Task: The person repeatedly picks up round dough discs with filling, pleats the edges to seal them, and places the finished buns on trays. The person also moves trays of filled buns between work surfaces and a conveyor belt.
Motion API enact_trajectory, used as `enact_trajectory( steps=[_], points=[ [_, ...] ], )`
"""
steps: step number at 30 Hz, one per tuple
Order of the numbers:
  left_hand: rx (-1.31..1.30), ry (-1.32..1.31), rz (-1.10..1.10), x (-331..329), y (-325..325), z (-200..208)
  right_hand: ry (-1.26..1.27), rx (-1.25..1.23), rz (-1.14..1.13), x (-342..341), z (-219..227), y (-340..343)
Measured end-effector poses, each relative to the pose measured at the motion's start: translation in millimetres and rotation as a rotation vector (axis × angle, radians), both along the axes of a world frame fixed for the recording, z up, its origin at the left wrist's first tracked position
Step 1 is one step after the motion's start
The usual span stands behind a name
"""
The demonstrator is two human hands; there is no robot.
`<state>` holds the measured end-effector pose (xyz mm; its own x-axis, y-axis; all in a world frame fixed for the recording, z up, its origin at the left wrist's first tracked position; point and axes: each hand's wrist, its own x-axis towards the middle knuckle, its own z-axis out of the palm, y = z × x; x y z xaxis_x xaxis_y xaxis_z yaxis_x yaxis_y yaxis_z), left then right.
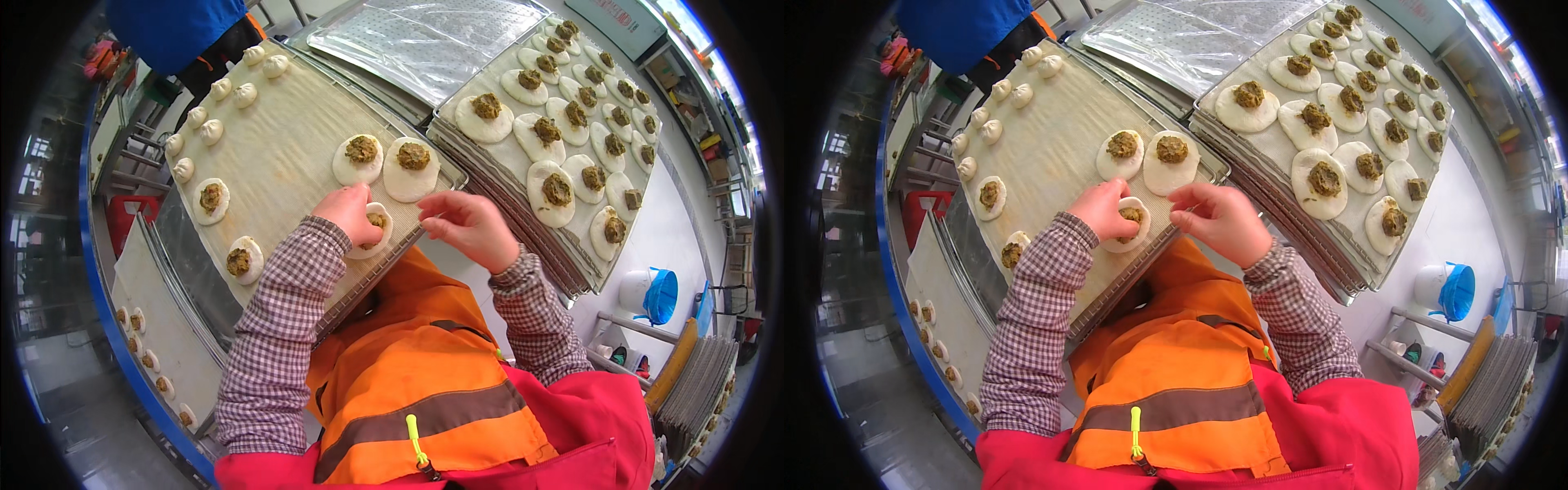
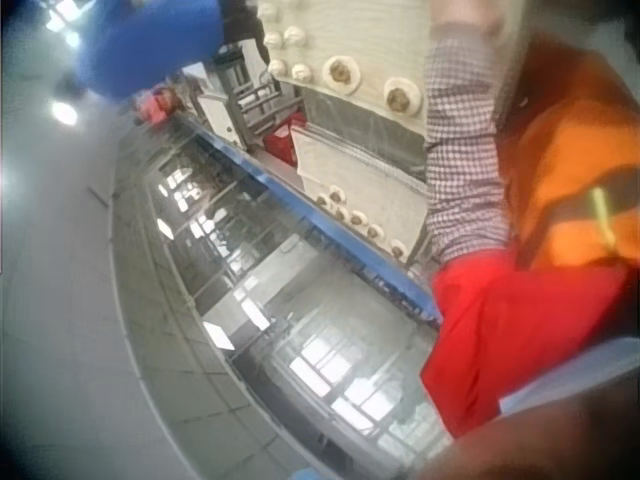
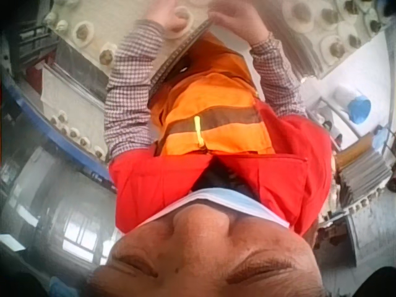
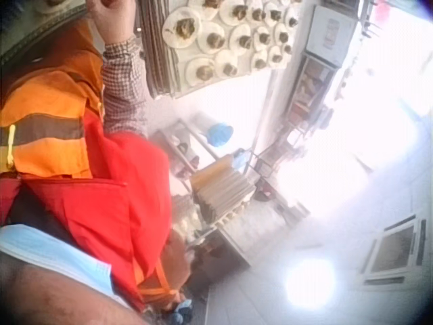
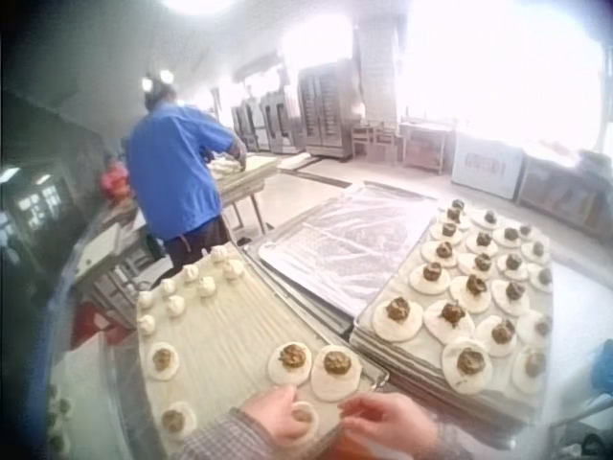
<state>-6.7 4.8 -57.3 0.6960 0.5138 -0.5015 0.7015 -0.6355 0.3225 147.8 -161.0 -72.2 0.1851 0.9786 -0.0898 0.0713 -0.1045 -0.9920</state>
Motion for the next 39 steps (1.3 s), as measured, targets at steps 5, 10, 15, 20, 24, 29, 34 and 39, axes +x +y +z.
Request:
enact_trajectory(
  steps=[5,10,15,20,24,29,34,39],
  points=[
    [-0.174,-0.155,0.081,-40,13,10,-0.542,0.227,0.048,-19,-26,14],
    [-0.948,-0.786,0.827,-122,-4,13,-0.694,0.122,0.026,-22,-23,21],
    [-1.46,-1.3,1.39,-162,-77,-13,-0.595,0.168,-0.034,-47,5,17],
    [-1.385,-1.477,1.202,-177,-113,-28,-0.02,0.033,0.321,-109,11,28],
    [-1.254,-1.488,1.256,-187,-123,-26,0.0,-0.069,0.384,-140,11,32],
    [-1.079,-1.406,1.199,-200,-130,-25,-0.453,0.199,0.403,-155,14,34],
    [-0.979,-1.302,1.155,-207,-132,-28,-0.275,-0.002,0.381,-166,12,31],
    [-0.697,-1.132,1.053,-207,-132,-34,-0.268,0.073,0.441,-170,8,26]
  ],
)
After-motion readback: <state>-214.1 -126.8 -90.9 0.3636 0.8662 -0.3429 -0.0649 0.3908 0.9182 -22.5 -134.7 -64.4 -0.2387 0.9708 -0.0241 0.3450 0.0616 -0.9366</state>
